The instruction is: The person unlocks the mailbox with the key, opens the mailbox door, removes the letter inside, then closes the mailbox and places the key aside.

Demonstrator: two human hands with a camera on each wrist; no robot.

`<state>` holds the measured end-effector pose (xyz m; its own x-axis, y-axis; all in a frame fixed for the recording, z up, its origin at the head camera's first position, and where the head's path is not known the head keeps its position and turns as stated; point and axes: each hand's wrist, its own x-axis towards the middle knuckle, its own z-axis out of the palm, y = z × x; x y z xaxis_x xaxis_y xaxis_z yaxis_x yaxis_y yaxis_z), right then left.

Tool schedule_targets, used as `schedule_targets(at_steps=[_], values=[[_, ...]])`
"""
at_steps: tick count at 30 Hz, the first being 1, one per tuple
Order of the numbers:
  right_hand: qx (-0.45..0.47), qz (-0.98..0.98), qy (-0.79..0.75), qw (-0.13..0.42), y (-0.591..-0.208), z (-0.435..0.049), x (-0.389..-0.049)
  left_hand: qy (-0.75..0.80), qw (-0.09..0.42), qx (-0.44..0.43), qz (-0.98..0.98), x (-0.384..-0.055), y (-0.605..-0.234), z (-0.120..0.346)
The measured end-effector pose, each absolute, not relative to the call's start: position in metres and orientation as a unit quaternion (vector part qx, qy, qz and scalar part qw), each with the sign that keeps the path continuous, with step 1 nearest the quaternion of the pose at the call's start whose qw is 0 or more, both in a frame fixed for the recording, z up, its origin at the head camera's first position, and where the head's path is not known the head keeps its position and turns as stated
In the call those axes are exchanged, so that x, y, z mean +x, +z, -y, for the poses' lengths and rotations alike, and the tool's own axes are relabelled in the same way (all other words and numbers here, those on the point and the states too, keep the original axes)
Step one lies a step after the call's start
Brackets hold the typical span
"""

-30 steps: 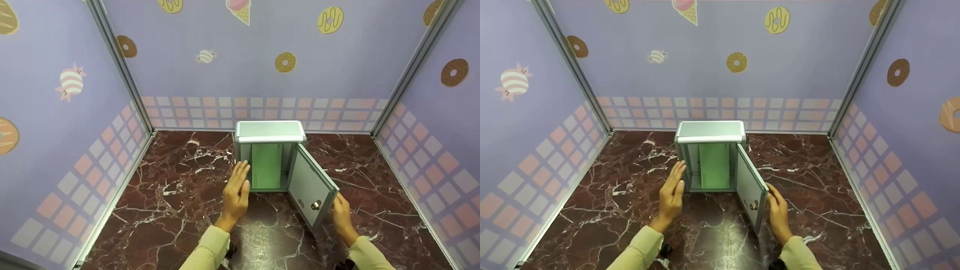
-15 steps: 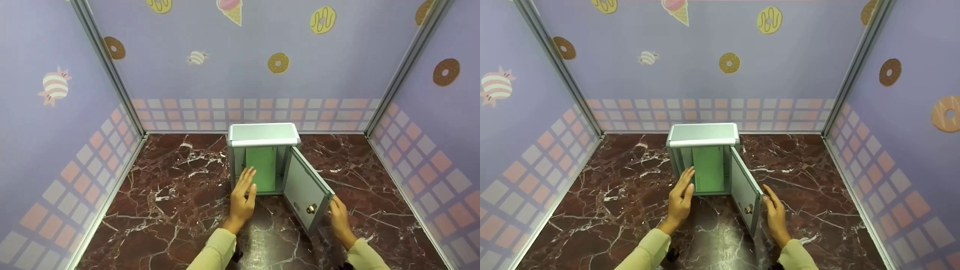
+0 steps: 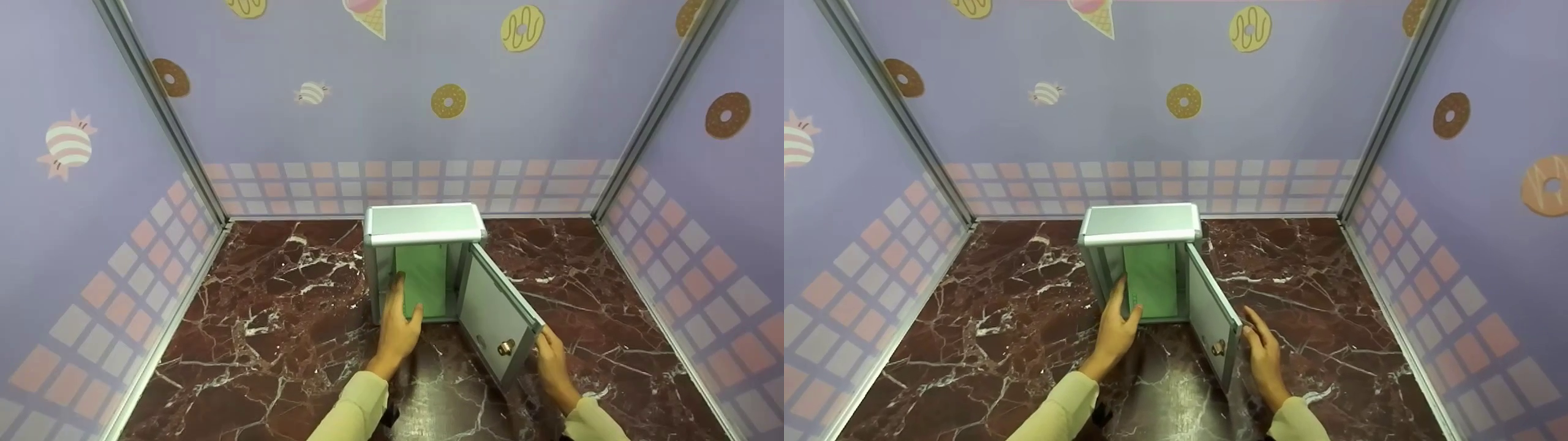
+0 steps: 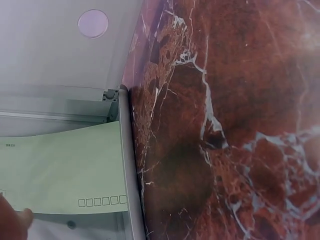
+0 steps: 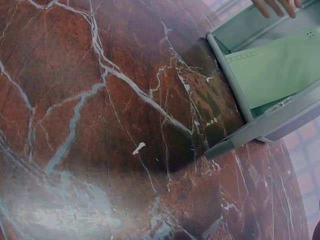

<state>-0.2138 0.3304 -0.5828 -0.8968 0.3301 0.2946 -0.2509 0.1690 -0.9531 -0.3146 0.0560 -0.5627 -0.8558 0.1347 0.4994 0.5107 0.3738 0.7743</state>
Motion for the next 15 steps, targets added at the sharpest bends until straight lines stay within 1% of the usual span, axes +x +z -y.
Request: schedule_targets(at_steps=[11, 15], values=[[-0.030, 0.716, 0.660, 0.224, -0.586, -0.328, -0.214, -0.534, 0.114, -0.089, 0.833, -0.331, -0.580, -0.063], [-0.034, 0.712, 0.664, 0.226, -0.587, -0.327, -0.214, -0.541, 0.113, -0.077, 0.830, -0.339, -0.587, -0.064]])
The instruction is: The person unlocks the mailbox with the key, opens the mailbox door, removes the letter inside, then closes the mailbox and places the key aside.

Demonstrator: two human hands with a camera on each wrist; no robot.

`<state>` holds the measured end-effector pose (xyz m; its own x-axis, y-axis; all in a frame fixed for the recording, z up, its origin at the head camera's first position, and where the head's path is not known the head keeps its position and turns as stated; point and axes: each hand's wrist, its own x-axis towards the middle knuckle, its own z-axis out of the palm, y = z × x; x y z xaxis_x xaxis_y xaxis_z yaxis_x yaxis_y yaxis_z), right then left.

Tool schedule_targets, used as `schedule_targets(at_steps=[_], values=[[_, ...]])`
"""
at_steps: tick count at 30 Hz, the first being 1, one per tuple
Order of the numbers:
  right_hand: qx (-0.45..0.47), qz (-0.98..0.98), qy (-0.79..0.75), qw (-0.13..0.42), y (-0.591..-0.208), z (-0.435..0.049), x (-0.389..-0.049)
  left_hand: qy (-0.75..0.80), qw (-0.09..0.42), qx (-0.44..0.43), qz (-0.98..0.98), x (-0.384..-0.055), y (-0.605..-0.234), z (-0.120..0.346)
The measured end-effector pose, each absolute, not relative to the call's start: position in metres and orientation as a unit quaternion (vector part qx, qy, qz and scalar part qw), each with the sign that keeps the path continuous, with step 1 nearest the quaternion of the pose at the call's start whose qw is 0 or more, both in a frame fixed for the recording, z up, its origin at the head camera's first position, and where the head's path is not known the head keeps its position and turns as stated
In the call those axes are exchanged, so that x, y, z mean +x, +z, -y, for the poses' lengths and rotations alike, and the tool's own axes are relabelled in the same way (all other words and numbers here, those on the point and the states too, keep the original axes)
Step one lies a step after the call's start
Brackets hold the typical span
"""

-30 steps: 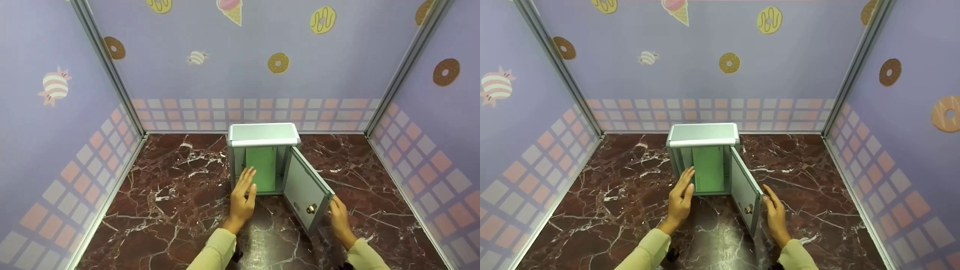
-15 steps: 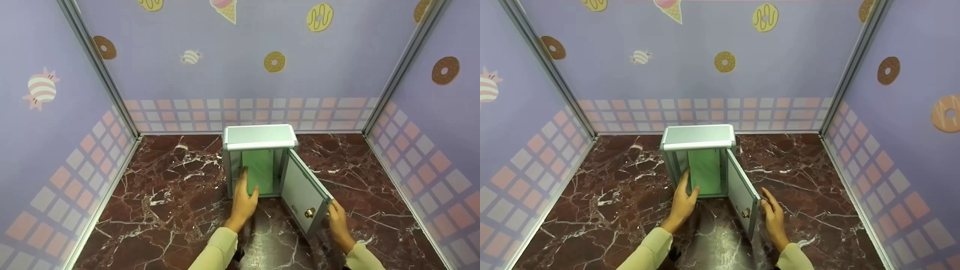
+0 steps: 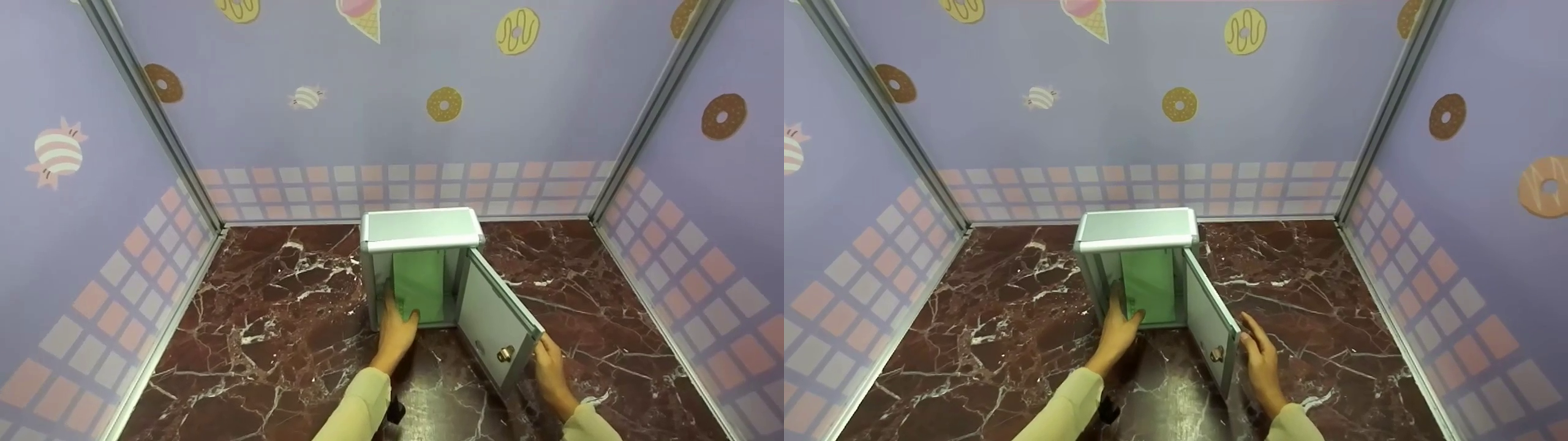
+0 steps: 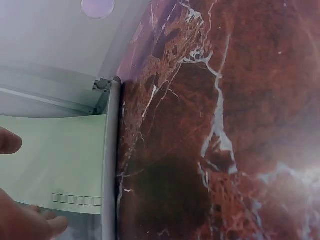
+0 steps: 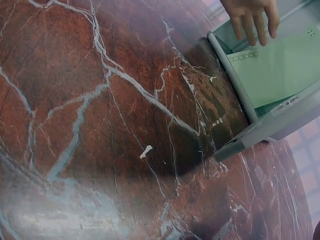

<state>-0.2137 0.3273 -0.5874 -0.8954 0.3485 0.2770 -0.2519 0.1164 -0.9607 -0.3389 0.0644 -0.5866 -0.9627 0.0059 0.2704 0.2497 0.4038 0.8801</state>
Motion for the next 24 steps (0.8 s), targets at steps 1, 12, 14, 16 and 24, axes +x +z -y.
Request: schedule_targets(at_steps=[1, 12, 14, 16, 24], values=[[-0.033, 0.710, 0.666, 0.227, -0.588, -0.328, -0.213, -0.539, 0.113, -0.074, 0.832, -0.341, -0.588, -0.065], [-0.031, 0.714, 0.660, 0.229, -0.591, -0.330, -0.211, -0.559, 0.133, -0.059, 0.816, -0.354, -0.595, -0.064], [-0.030, 0.709, 0.667, 0.228, -0.592, -0.331, -0.211, -0.566, 0.123, -0.047, 0.814, -0.356, -0.595, -0.065], [-0.028, 0.703, 0.672, 0.229, -0.593, -0.331, -0.211, -0.572, 0.114, -0.039, 0.811, -0.359, -0.595, -0.065], [-0.032, 0.705, 0.666, 0.242, -0.596, -0.336, -0.208, -0.561, 0.113, -0.031, 0.820, -0.367, -0.603, -0.070]])
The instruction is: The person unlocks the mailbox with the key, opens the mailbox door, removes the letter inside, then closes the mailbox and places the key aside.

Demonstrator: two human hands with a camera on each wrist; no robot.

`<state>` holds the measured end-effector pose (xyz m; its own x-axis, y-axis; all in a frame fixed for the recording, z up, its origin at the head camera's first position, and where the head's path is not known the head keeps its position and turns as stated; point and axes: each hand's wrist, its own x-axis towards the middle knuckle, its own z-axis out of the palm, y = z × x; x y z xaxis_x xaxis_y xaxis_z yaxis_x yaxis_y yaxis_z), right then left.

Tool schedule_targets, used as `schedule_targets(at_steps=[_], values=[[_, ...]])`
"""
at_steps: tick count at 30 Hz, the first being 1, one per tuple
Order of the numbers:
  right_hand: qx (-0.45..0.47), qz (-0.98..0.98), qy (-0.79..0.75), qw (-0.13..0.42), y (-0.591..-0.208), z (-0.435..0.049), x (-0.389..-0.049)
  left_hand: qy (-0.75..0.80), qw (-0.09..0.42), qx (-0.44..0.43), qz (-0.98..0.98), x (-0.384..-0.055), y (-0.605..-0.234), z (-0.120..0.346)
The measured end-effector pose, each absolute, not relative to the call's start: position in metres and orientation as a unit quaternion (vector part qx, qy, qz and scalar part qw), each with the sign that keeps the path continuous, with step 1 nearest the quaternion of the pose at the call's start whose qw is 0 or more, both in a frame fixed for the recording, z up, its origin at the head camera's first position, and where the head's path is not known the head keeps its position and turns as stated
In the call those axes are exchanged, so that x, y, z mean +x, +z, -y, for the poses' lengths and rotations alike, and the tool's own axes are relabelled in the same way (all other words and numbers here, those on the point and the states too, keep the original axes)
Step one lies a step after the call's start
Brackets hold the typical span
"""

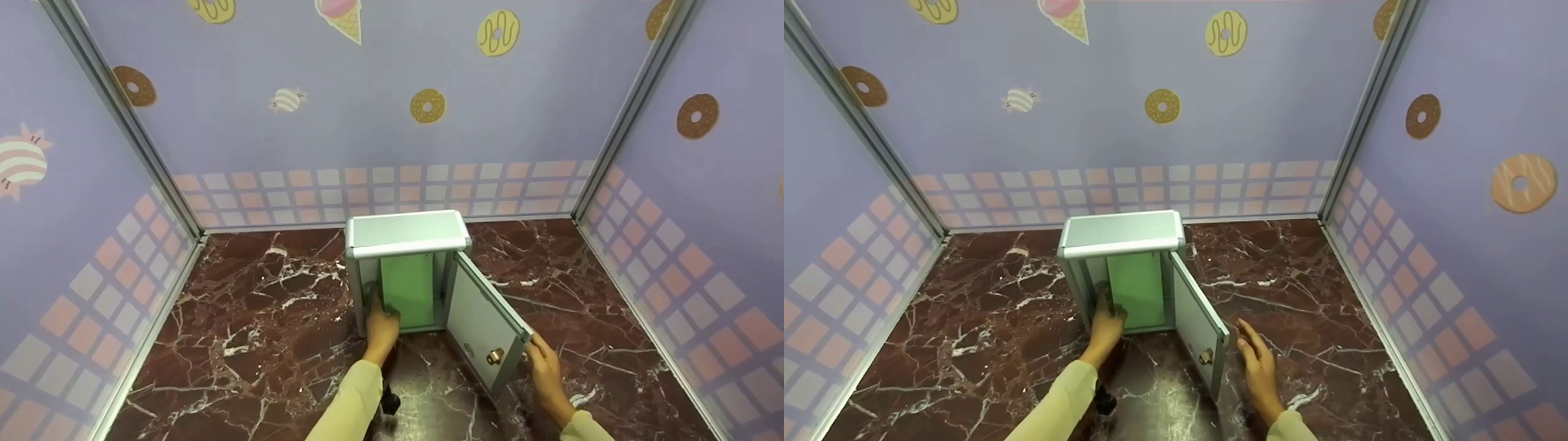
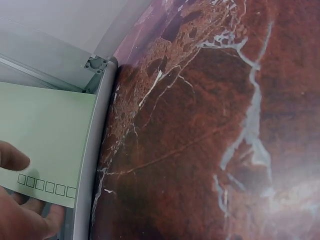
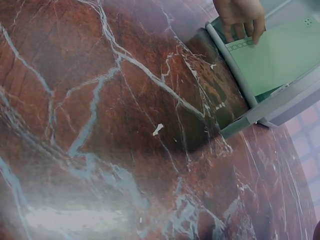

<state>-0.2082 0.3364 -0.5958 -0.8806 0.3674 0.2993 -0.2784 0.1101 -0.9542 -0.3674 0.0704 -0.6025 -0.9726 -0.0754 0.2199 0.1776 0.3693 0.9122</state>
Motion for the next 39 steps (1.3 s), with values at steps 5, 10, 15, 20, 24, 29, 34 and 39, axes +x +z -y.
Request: schedule_targets(at_steps=[5, 10, 15, 20, 24, 29, 34, 39], values=[[-0.036, 0.713, 0.655, 0.248, -0.597, -0.336, -0.206, -0.567, 0.117, -0.041, 0.814, -0.366, -0.604, -0.070], [-0.024, 0.705, 0.666, 0.242, -0.597, -0.335, -0.205, -0.566, 0.127, -0.041, 0.813, -0.366, -0.605, -0.069], [-0.030, 0.684, 0.689, 0.238, -0.595, -0.333, -0.205, -0.556, 0.133, -0.031, 0.820, -0.366, -0.605, -0.067], [-0.036, 0.680, 0.689, 0.251, -0.594, -0.333, -0.206, -0.539, 0.126, -0.022, 0.833, -0.365, -0.607, -0.067], [-0.035, 0.694, 0.674, 0.251, -0.594, -0.335, -0.207, -0.542, 0.113, -0.008, 0.833, -0.364, -0.605, -0.068], [-0.046, 0.697, 0.673, 0.243, -0.594, -0.337, -0.206, -0.553, 0.117, -0.013, 0.825, -0.360, -0.606, -0.067], [-0.047, 0.704, 0.664, 0.247, -0.594, -0.335, -0.206, -0.554, 0.120, -0.022, 0.823, -0.358, -0.605, -0.065], [-0.042, 0.716, 0.645, 0.263, -0.593, -0.334, -0.208, -0.551, 0.120, -0.026, 0.825, -0.356, -0.603, -0.063]])
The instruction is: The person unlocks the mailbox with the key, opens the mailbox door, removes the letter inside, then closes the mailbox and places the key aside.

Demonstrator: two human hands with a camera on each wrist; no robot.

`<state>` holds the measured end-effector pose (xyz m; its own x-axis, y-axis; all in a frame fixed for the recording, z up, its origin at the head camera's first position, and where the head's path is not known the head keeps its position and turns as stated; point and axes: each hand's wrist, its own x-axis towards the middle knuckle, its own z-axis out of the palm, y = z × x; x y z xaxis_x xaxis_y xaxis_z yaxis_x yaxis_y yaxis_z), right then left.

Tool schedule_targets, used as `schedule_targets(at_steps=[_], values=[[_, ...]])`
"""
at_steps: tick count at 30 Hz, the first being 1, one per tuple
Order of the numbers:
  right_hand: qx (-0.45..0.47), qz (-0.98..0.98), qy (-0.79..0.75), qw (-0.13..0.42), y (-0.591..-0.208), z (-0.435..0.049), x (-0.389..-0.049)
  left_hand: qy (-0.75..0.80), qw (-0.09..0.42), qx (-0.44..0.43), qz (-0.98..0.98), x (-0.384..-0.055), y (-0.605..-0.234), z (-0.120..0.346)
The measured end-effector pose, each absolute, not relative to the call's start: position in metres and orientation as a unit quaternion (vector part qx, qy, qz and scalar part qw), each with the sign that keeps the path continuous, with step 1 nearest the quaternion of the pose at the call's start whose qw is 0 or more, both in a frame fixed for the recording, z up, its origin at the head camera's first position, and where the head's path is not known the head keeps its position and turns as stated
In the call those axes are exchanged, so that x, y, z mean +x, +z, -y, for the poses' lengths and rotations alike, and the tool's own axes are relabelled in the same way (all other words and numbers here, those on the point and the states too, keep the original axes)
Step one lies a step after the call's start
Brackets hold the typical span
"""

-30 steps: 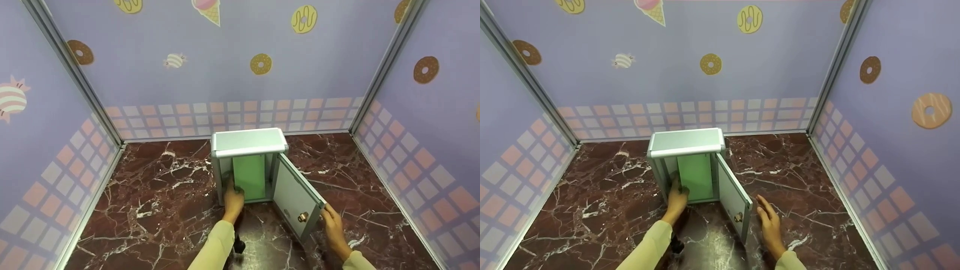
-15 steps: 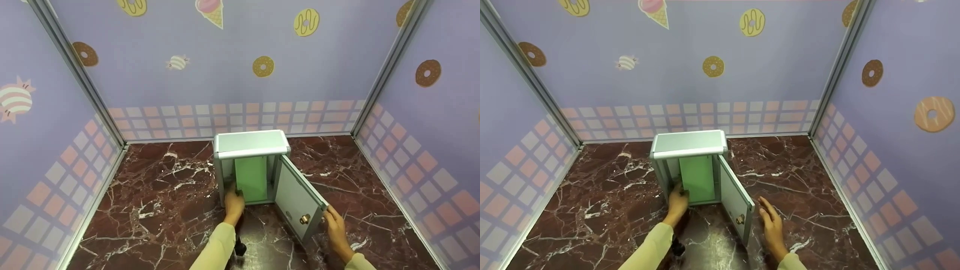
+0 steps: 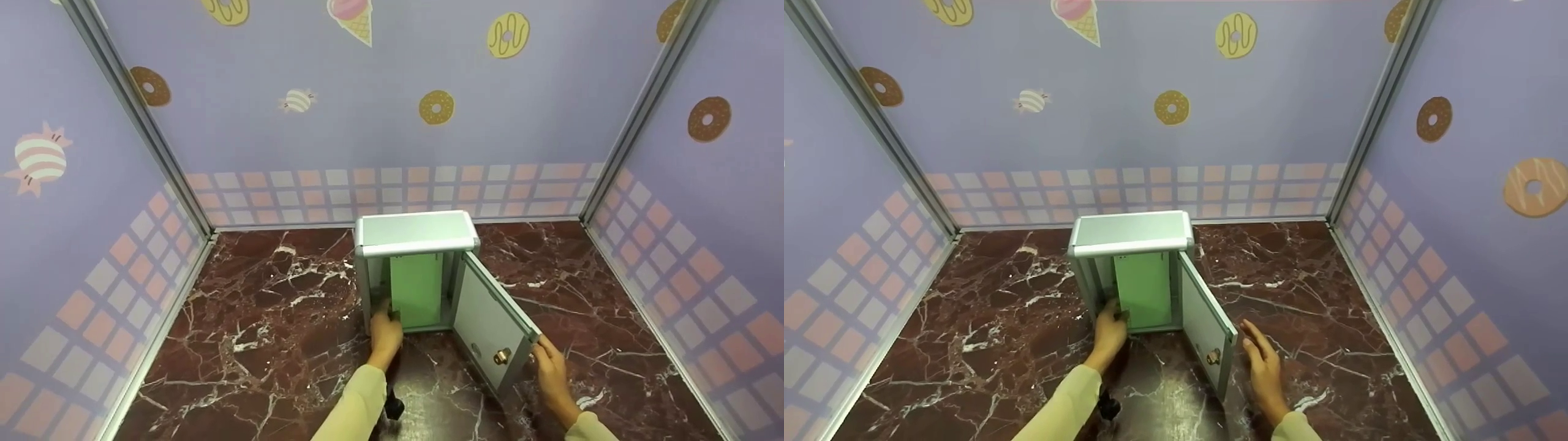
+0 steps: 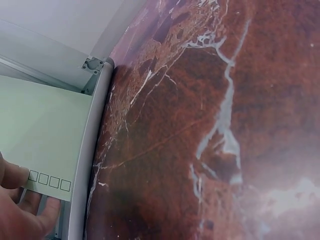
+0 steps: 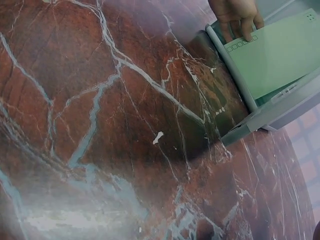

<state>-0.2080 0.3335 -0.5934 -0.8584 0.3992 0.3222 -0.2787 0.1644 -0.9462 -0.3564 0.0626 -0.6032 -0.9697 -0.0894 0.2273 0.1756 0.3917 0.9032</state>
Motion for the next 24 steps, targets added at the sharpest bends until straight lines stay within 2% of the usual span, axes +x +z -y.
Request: schedule_targets(at_steps=[9, 16, 24], values=[[-0.055, 0.713, 0.652, 0.252, -0.589, -0.330, -0.209, -0.554, 0.117, -0.045, 0.823, -0.352, -0.596, -0.059], [-0.052, 0.701, 0.665, 0.252, -0.590, -0.326, -0.209, -0.565, 0.095, -0.062, 0.817, -0.346, -0.588, -0.055], [-0.062, 0.699, 0.667, 0.250, -0.589, -0.324, -0.209, -0.553, 0.108, -0.087, 0.821, -0.341, -0.583, -0.047]])
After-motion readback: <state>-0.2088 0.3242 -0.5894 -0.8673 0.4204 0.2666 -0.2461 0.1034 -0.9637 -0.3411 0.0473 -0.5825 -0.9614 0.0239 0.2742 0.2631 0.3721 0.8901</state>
